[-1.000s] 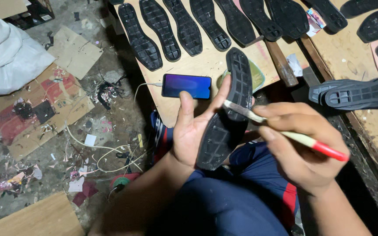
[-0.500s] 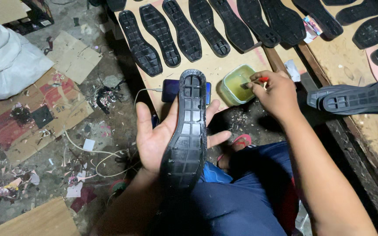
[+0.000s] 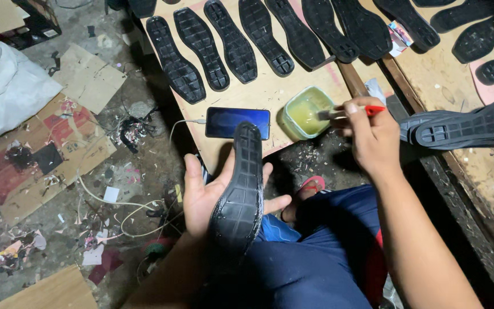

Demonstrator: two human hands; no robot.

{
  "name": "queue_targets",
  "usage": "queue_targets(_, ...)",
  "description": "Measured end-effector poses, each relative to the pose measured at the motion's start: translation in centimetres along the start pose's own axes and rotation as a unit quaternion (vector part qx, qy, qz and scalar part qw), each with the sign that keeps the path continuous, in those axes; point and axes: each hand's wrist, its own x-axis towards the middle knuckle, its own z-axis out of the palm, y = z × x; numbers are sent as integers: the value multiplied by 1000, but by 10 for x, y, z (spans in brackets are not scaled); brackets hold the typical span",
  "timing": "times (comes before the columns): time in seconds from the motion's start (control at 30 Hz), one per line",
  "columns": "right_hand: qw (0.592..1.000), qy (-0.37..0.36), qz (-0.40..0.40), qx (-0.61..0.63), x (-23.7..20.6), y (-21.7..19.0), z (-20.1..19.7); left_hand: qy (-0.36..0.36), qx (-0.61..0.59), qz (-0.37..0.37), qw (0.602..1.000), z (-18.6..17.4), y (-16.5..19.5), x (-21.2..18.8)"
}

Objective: The person sits at a workbench in a shoe workshop, dips a brush into a container of yellowish adhesive, and brushes the adhesive over the textured underside of rubber shoe soles one at a time. Finished soles are placed on the table with other completed soles, and the person picks up the next sole to continue brushing.

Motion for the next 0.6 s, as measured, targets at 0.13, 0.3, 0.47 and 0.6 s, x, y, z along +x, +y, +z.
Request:
queue_targets(0.13, 995, 28, 91, 22, -10, -6, -5, -17, -33, -32, 999, 10, -5, 4)
queue_targets(0.3, 953, 10, 87, 289, -46, -46, -5, 19, -41, -11, 999, 12, -16, 18)
queue_targets(0.47, 970, -41, -5, 240, -84, -86, 19, -68, 84, -57, 993, 19, -29, 27)
queue_targets(0.6, 981, -29, -80, 173, -91, -99, 32, -144, -35, -69, 987, 28, -36, 27)
